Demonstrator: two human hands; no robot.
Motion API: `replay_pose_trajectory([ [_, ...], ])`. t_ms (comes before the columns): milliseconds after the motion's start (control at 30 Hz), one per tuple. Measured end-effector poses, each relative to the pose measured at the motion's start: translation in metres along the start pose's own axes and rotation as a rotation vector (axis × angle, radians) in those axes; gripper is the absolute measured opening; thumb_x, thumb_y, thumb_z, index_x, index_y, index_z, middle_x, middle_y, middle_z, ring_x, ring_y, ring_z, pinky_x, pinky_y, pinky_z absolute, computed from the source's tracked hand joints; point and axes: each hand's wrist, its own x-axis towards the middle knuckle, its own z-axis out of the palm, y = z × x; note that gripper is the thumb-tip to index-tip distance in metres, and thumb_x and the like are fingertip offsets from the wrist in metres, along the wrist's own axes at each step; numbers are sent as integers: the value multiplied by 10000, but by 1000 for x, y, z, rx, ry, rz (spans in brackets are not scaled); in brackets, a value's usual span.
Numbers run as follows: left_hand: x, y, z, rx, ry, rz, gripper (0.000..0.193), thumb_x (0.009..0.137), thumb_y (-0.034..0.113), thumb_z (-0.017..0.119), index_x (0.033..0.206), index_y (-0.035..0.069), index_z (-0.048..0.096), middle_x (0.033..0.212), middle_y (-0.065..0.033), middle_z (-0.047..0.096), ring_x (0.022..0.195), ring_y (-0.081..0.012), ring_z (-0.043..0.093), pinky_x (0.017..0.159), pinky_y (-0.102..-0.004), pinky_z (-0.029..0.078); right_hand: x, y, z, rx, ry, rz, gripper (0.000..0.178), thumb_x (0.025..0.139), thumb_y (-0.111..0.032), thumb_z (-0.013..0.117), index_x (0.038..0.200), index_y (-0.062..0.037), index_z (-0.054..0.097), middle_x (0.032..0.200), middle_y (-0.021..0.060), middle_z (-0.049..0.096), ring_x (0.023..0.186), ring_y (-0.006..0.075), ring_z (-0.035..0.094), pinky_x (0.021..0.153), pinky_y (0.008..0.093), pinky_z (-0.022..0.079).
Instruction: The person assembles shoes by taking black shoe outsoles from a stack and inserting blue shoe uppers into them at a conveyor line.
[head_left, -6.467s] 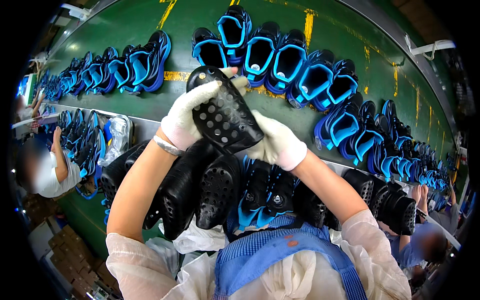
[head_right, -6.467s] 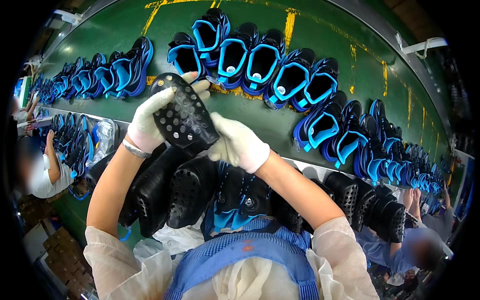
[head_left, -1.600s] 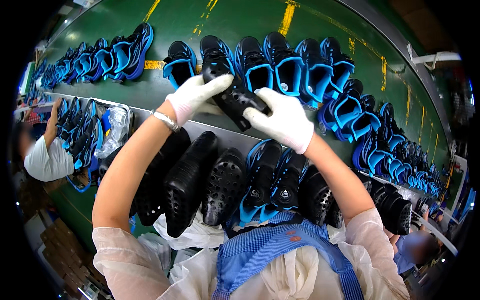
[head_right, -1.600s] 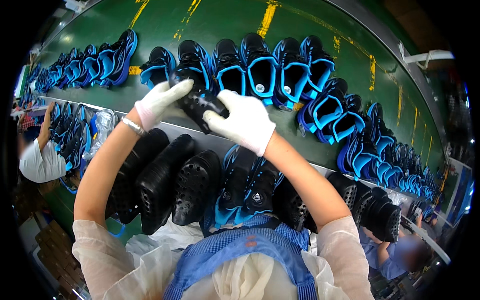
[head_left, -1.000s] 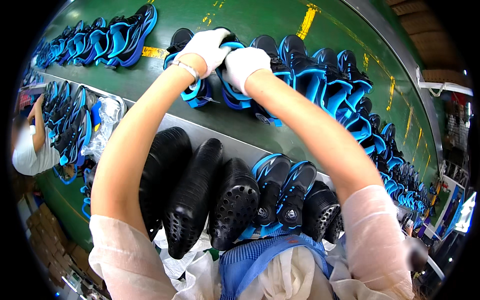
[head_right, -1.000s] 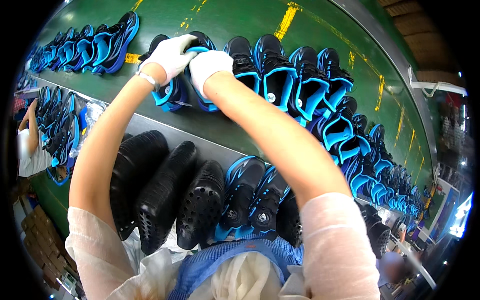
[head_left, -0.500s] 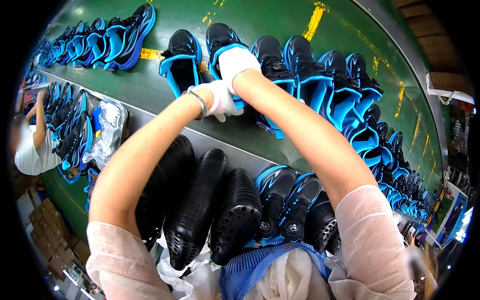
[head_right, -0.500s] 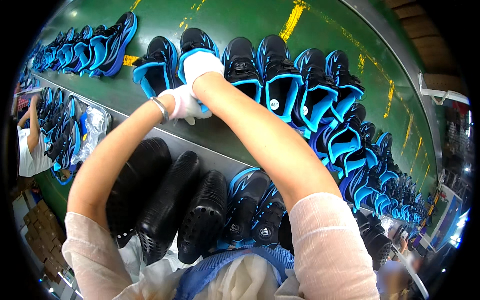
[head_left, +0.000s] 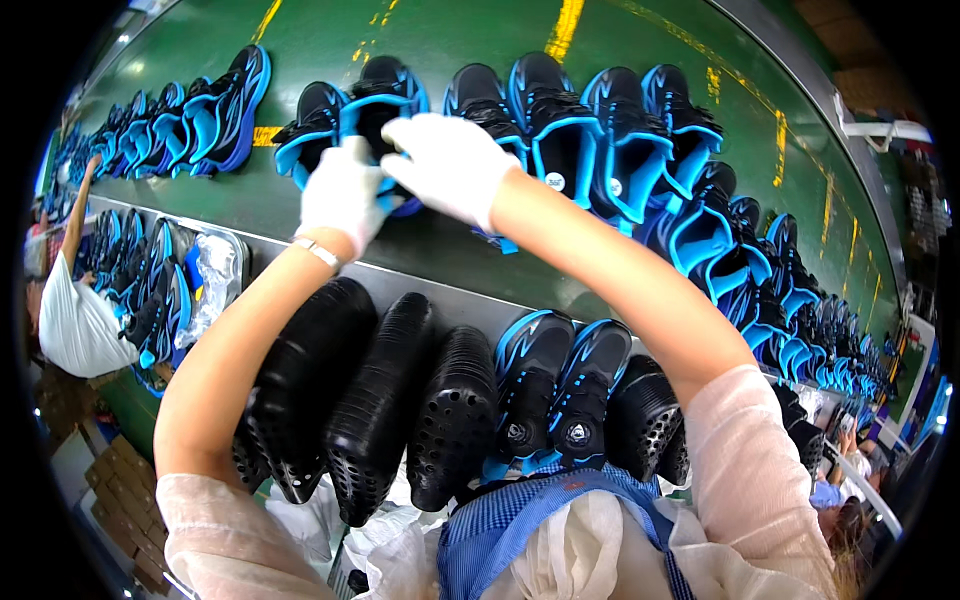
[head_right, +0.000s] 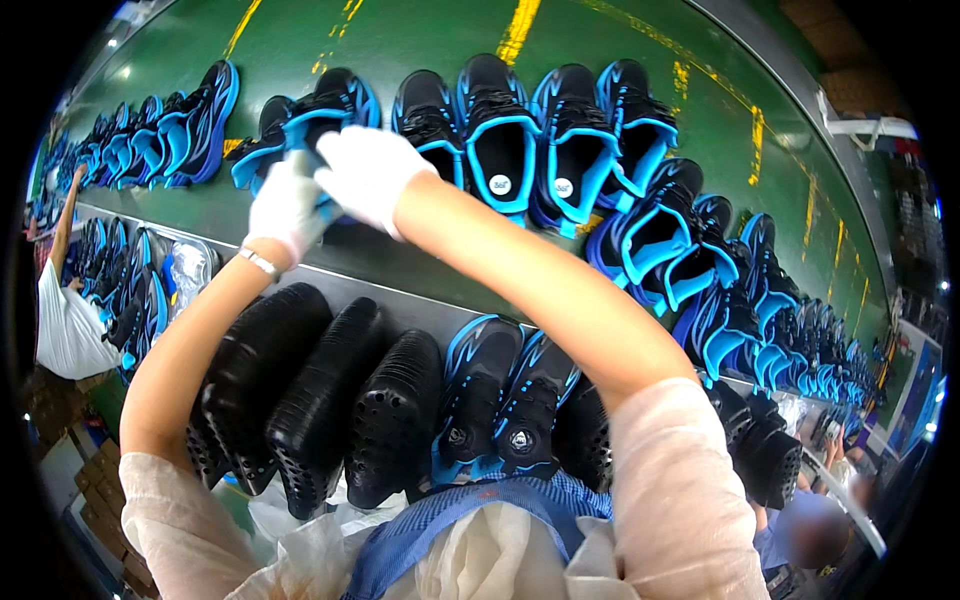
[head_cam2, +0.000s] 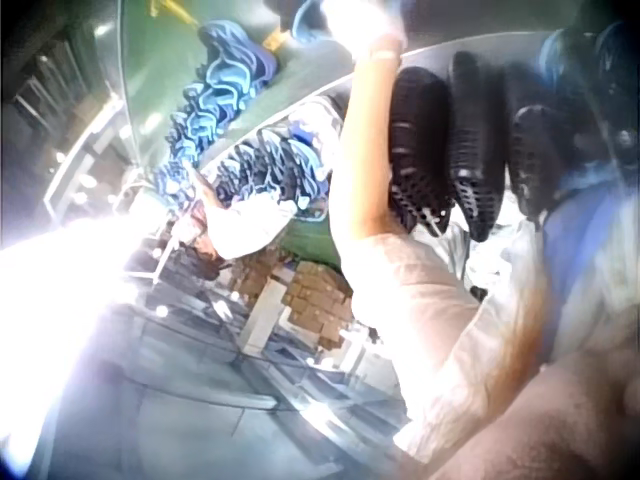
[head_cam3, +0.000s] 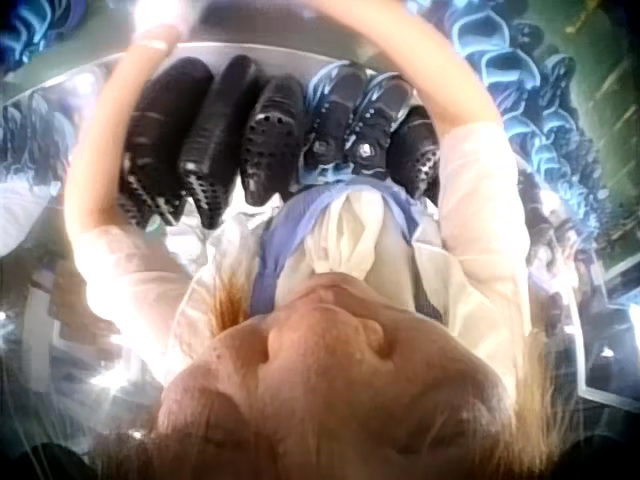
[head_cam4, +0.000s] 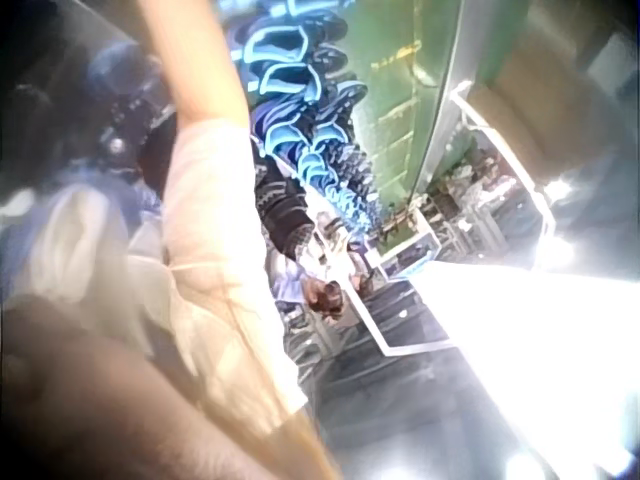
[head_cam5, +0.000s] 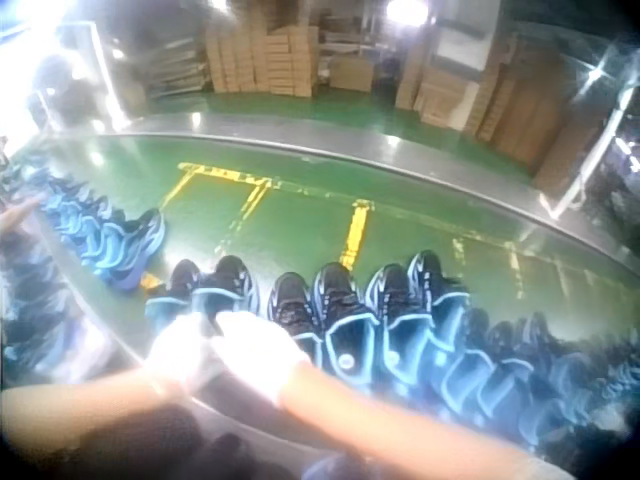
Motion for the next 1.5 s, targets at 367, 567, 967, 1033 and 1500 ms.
replay_pose_trajectory([
  [367, 18, -77, 3, 84, -165, -33, 437, 797, 364, 720, 1056, 15, 668, 988, -246, 651, 916, -402, 627, 832, -431, 503, -227, -12, -110, -152, -68, 439, 175, 891, -237, 571, 963, -96, 645, 826, 100, 631, 753, 283, 639, 656, 365, 514],
  [567, 19, -206, 16, 309, -271, -245, 647, 747, 315, 727, 1327, 102, 535, 1335, -280, 462, 1224, -403, 488, 1040, -393, 409, -345, -67, -174, -209, -123, 749, 172, 843, -213, 636, 951, -79, 648, 805, 103, 619, 746, 288, 631, 657, 365, 508],
  [967, -71, 160, -96, -230, -104, 384, 431, 820, 150, 641, 1240, 68, 587, 1284, -151, 532, 1170, -309, 537, 997, -357, 428, -452, -150, -129, -68, -261, 720, 708, 620, -324, 791, 1204, -22, 530, 1169, 141, 511, 996, 295, 542, 836, 385, 443],
  [1033, -95, 187, -90, -252, -142, 421, 412, 824, 161, 645, 1222, 66, 593, 1267, -166, 537, 1175, -316, 535, 1000, -364, 425, -457, -148, -130, -44, -256, 667, 675, 624, -312, 786, 1181, -22, 537, 1147, 139, 516, 980, 294, 546, 830, 382, 441],
  [1500, -133, 281, -47, -609, -504, 394, 350, 852, 160, 643, 1169, 18, 598, 1115, -153, 579, 959, -268, 624, 847, -331, 500, -480, -135, -121, -29, -70, 457, 477, 603, -161, 714, 1034, -34, 551, 971, 114, 514, 935, 292, 553, 828, 394, 449],
])
